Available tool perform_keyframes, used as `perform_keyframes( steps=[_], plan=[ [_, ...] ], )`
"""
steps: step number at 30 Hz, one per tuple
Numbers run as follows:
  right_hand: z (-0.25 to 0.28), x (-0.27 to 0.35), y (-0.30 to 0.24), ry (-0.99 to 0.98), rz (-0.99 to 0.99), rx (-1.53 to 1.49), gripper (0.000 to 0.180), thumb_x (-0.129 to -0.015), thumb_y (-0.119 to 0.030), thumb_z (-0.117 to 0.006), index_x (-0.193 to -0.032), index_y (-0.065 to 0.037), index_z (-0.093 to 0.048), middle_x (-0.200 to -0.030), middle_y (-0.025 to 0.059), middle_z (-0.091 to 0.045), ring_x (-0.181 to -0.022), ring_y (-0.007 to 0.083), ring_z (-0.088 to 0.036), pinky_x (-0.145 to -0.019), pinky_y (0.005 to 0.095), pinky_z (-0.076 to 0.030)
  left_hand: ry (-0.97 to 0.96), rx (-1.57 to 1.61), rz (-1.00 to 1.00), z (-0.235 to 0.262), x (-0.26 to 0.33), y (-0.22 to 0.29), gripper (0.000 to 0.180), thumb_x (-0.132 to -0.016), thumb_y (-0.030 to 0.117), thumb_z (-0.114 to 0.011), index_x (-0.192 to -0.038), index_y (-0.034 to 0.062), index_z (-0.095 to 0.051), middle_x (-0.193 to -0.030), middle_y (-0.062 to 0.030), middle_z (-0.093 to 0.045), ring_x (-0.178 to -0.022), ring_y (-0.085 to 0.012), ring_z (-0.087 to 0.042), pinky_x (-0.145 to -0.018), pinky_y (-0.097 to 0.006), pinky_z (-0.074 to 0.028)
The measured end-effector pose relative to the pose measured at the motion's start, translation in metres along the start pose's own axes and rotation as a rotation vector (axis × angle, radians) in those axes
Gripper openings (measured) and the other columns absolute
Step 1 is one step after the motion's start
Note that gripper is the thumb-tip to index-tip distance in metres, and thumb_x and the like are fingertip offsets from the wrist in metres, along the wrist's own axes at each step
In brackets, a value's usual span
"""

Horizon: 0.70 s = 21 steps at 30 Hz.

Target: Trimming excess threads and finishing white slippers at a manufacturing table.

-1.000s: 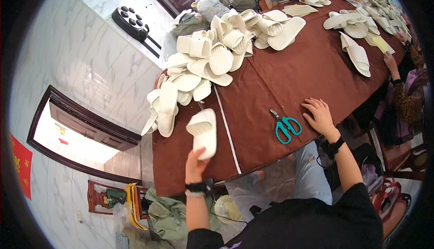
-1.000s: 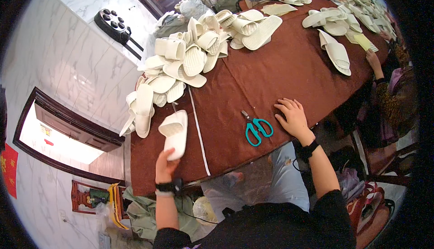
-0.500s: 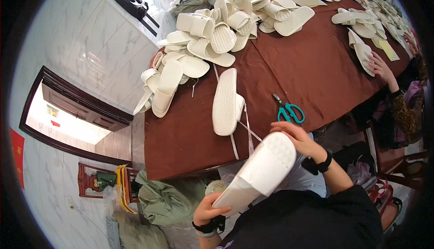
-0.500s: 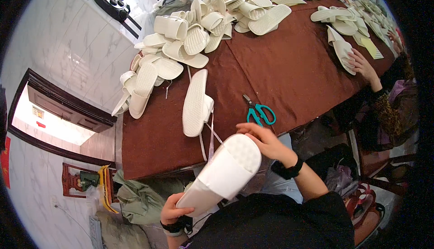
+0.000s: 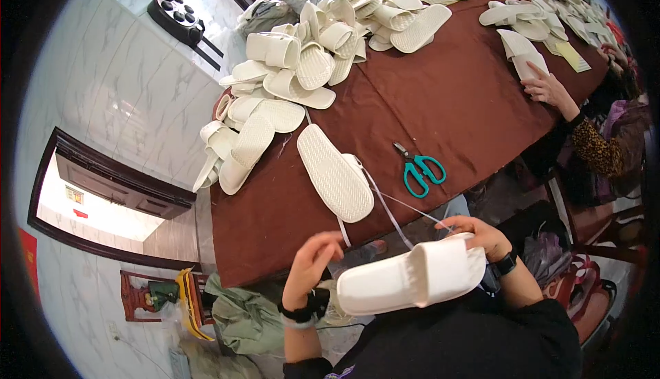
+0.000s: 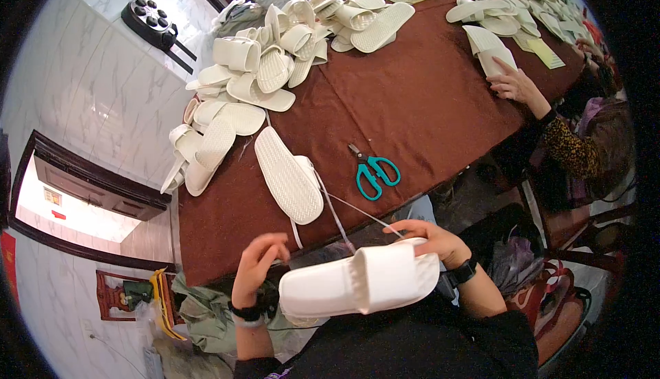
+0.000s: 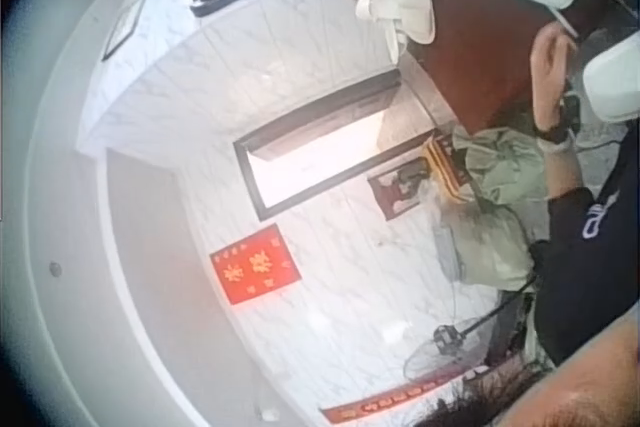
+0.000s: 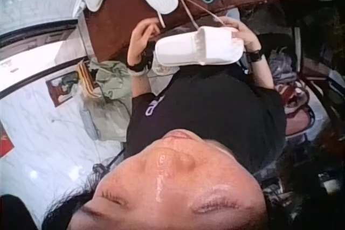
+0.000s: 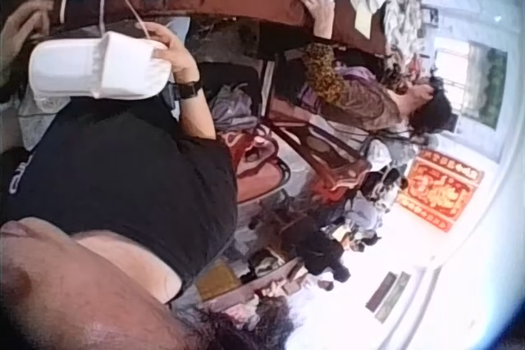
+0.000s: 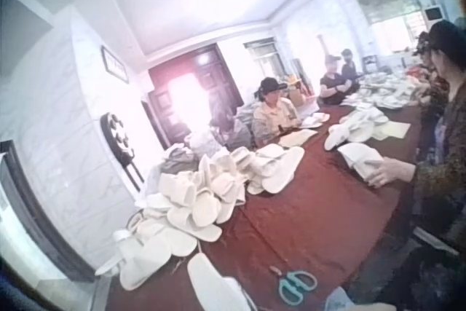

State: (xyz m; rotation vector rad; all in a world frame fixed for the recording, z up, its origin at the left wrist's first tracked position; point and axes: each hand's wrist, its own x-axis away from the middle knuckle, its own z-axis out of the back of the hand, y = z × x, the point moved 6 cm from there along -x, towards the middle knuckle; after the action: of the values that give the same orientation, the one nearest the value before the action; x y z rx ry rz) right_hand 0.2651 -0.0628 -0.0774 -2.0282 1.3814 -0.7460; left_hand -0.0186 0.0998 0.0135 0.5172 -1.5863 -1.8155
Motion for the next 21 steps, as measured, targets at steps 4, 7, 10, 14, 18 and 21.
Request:
perform_keyframes(
  steps=[4, 7, 10, 14, 18, 21],
  plan=[
    [0.016, 0.019, -0.006, 0.216, 0.202, -0.203, 0.061, -0.076, -0.008, -0.069, -0.131, 0.006, -0.046, -0.119, 0.0192, -0.061, -0.104, 0.0224, -0.064, -0.091, 0.0346, -0.051, 0.122, -1.087, -0.335, -0.012, -0.057, 0.027, 0.064, -0.081, 0.019, -0.067, -0.137, 0.0047, -0.039, -0.128, -0.0232, -0.047, -0.120, -0.0366, -0.044, -0.100, -0.053, -0.034],
    [0.009, 0.021, -0.012, 0.173, 0.243, -0.244, 0.061, -0.076, -0.010, -0.070, -0.130, 0.007, -0.047, -0.121, 0.0178, -0.061, -0.105, 0.0224, -0.063, -0.093, 0.0346, -0.049, 0.109, -1.412, -0.402, -0.025, -0.081, 0.006, 0.080, -0.078, 0.020, -0.069, -0.145, 0.0077, -0.028, -0.142, -0.0259, -0.032, -0.131, -0.0448, -0.031, -0.103, -0.066, -0.023],
    [0.013, 0.023, -0.004, 0.113, 0.230, -0.255, 0.065, -0.073, -0.011, -0.073, -0.131, 0.007, -0.046, -0.122, 0.0165, -0.060, -0.106, 0.0218, -0.062, -0.095, 0.0338, -0.048, 0.093, -1.493, -0.530, -0.036, -0.099, -0.005, 0.073, -0.078, 0.015, -0.066, -0.141, 0.0040, -0.033, -0.140, -0.0261, -0.037, -0.130, -0.0432, -0.036, -0.101, -0.061, -0.032],
    [0.012, 0.021, -0.003, 0.077, 0.204, -0.143, 0.069, -0.070, -0.008, -0.076, -0.131, 0.006, -0.047, -0.122, 0.0144, -0.061, -0.106, 0.0205, -0.062, -0.096, 0.0334, -0.046, 0.420, -1.030, -0.623, -0.002, -0.090, 0.036, 0.036, -0.082, 0.000, -0.054, -0.118, -0.0043, -0.054, -0.110, -0.0223, -0.063, -0.096, -0.0377, -0.063, -0.080, -0.041, -0.053],
    [0.025, 0.014, -0.007, 0.171, 0.237, -0.003, 0.061, -0.071, -0.008, -0.076, -0.125, 0.004, -0.053, -0.119, 0.0126, -0.062, -0.105, 0.0200, -0.062, -0.095, 0.0338, -0.047, 0.862, -0.795, -0.442, 0.062, -0.043, 0.062, 0.027, -0.091, 0.010, -0.058, -0.113, -0.0051, -0.053, -0.093, -0.0209, -0.061, -0.078, -0.0261, -0.063, -0.066, -0.034, -0.050],
    [0.017, 0.000, -0.025, 0.144, 0.291, -0.004, 0.052, -0.072, -0.006, -0.074, -0.121, 0.004, -0.057, -0.116, 0.0131, -0.064, -0.102, 0.0189, -0.063, -0.092, 0.0324, -0.049, 1.028, -0.527, -0.612, 0.091, 0.000, 0.085, 0.029, -0.093, 0.013, -0.058, -0.114, -0.0060, -0.052, -0.103, -0.0146, -0.059, -0.092, -0.0204, -0.056, -0.081, -0.032, -0.045]
  ],
)
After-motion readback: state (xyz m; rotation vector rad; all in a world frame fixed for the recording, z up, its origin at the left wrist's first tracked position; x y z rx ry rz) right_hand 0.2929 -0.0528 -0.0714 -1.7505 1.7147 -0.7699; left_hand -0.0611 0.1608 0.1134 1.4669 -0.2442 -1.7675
